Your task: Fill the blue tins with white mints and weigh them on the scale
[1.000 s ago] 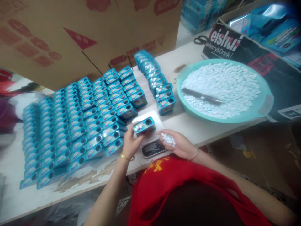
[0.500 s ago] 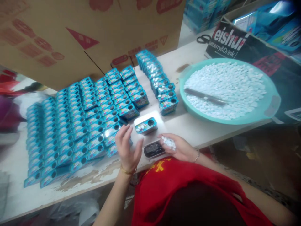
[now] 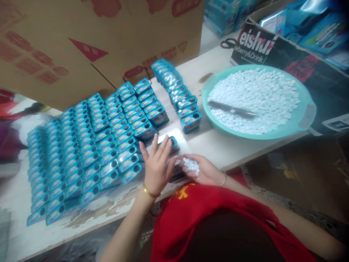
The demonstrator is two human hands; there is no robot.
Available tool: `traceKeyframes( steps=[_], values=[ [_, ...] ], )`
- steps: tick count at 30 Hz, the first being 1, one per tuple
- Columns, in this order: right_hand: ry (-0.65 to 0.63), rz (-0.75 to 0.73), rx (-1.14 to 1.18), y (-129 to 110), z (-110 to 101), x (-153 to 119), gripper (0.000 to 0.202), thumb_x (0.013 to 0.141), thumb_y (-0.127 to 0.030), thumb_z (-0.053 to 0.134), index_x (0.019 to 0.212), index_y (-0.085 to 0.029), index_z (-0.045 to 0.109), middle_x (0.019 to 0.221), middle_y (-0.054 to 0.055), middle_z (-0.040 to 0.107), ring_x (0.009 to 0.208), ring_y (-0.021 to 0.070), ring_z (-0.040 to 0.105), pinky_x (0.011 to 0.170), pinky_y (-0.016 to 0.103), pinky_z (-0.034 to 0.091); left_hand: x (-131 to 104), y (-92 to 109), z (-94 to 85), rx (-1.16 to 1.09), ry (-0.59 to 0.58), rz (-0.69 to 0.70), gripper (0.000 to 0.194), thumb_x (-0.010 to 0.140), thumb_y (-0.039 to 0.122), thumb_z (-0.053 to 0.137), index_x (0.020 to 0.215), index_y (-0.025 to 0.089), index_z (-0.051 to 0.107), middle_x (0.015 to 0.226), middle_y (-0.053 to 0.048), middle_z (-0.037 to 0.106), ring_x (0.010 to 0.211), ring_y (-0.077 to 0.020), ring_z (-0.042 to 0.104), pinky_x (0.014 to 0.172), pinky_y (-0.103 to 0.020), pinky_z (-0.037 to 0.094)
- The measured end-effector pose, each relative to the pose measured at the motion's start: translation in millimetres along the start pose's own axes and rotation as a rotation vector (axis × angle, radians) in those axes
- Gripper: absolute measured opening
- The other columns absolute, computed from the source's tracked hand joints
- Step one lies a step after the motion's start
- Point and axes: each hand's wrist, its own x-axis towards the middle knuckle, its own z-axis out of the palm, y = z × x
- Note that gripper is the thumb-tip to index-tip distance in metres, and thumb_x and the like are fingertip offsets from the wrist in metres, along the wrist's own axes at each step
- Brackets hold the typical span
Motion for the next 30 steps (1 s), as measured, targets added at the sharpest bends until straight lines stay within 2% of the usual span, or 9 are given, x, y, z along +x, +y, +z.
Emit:
traceKeyframes(
  steps=[2, 4, 7, 10, 14, 19, 23, 27, 30],
  values=[
    [0.02, -0.031, 0.038, 0, 0, 0, 0.02, 0.089, -0.017, 0.043, 0.094, -0.008, 0.06, 0.072, 0.007, 0.067, 0.062, 0.0113, 0.065, 0.049, 0.017, 0.052, 2, 3, -5.9, -0.116, 0.024, 0.022, 0.044, 0.088, 0.018, 0.051, 0.131, 0.019, 0.045, 0.129, -0.014, 0.055, 0.126, -0.027, 0.046, 0.106, -0.05, 0.032],
    [0.034, -0.083, 0.061, 1, 1, -1, 0.019, 0.088, -0.015, 0.043, 0.092, -0.008, 0.061, 0.076, 0.008, 0.07, 0.071, 0.0133, 0.067, 0.064, 0.023, 0.057, 0, 11, -8.8, -0.252, -0.024, 0.063, 0.038, 0.087, 0.015, 0.051, 0.125, 0.018, 0.05, 0.115, -0.013, 0.06, 0.108, -0.0214, 0.057, 0.089, -0.036, 0.048],
    [0.043, -0.099, 0.075, 2, 5, -3, 0.018, 0.087, -0.016, 0.045, 0.09, -0.011, 0.061, 0.077, 0.007, 0.071, 0.07, 0.0135, 0.068, 0.066, 0.025, 0.056, -10, 28, -1.9, -0.375, -0.203, 0.135, 0.027, 0.087, 0.016, 0.049, 0.113, 0.016, 0.056, 0.098, -0.012, 0.062, 0.091, -0.0185, 0.058, 0.076, -0.031, 0.05],
    [0.077, -0.097, 0.086, 4, 10, -5, 0.016, 0.086, -0.017, 0.045, 0.089, -0.012, 0.061, 0.079, 0.007, 0.071, 0.077, 0.0163, 0.069, 0.072, 0.028, 0.056, -19, 44, 13.6, -0.375, -0.27, 0.142, 0.02, 0.089, 0.017, 0.045, 0.104, 0.015, 0.059, 0.09, -0.01, 0.061, 0.082, -0.0176, 0.056, 0.071, -0.031, 0.049],
    [0.118, -0.137, 0.104, 4, 13, -9, 0.016, 0.086, -0.015, 0.046, 0.089, -0.014, 0.061, 0.078, 0.006, 0.072, 0.079, 0.0168, 0.069, 0.074, 0.031, 0.056, -19, 47, 17.0, -0.415, -0.179, 0.119, 0.019, 0.088, 0.014, 0.046, 0.101, 0.014, 0.059, 0.088, -0.009, 0.06, 0.08, -0.0166, 0.055, 0.071, -0.03, 0.048],
    [0.114, -0.217, 0.106, 2, 9, -12, 0.02, 0.087, -0.013, 0.043, 0.092, -0.01, 0.062, 0.082, 0.01, 0.072, 0.079, 0.0166, 0.069, 0.081, 0.031, 0.056, 9, 17, -7.8, -0.274, 0.165, 0.02, 0.026, 0.082, 0.01, 0.057, 0.106, 0.019, 0.058, 0.096, -0.007, 0.061, 0.087, -0.0155, 0.056, 0.075, -0.028, 0.047],
    [0.14, -0.242, 0.077, 1, 5, -14, 0.018, 0.087, -0.014, 0.045, 0.091, -0.008, 0.062, 0.082, 0.011, 0.071, 0.084, 0.0193, 0.07, 0.087, 0.036, 0.055, 22, -9, -10.2, -0.083, 0.127, -0.015, 0.02, 0.082, 0.017, 0.06, 0.102, 0.021, 0.062, 0.096, -0.005, 0.064, 0.088, -0.0178, 0.058, 0.082, -0.035, 0.041],
    [0.162, -0.253, 0.05, -2, 2, -18, 0.017, 0.086, -0.014, 0.047, 0.091, -0.009, 0.063, 0.082, 0.011, 0.071, 0.085, 0.0193, 0.07, 0.088, 0.036, 0.055, 6, -16, -5.1, -0.023, 0.223, -0.141, 0.023, 0.083, 0.022, 0.06, 0.105, 0.021, 0.064, 0.107, -0.008, 0.063, 0.099, -0.0217, 0.056, 0.09, -0.04, 0.037],
    [0.163, -0.271, 0.047, -6, 1, -20, 0.017, 0.086, -0.014, 0.047, 0.092, -0.009, 0.063, 0.083, 0.011, 0.072, 0.086, 0.0193, 0.069, 0.089, 0.036, 0.055, -10, -15, -6.6, -0.003, 0.24, -0.138, 0.024, 0.083, 0.024, 0.058, 0.106, 0.023, 0.066, 0.113, -0.009, 0.061, 0.103, -0.0237, 0.054, 0.094, -0.042, 0.035]
  ],
)
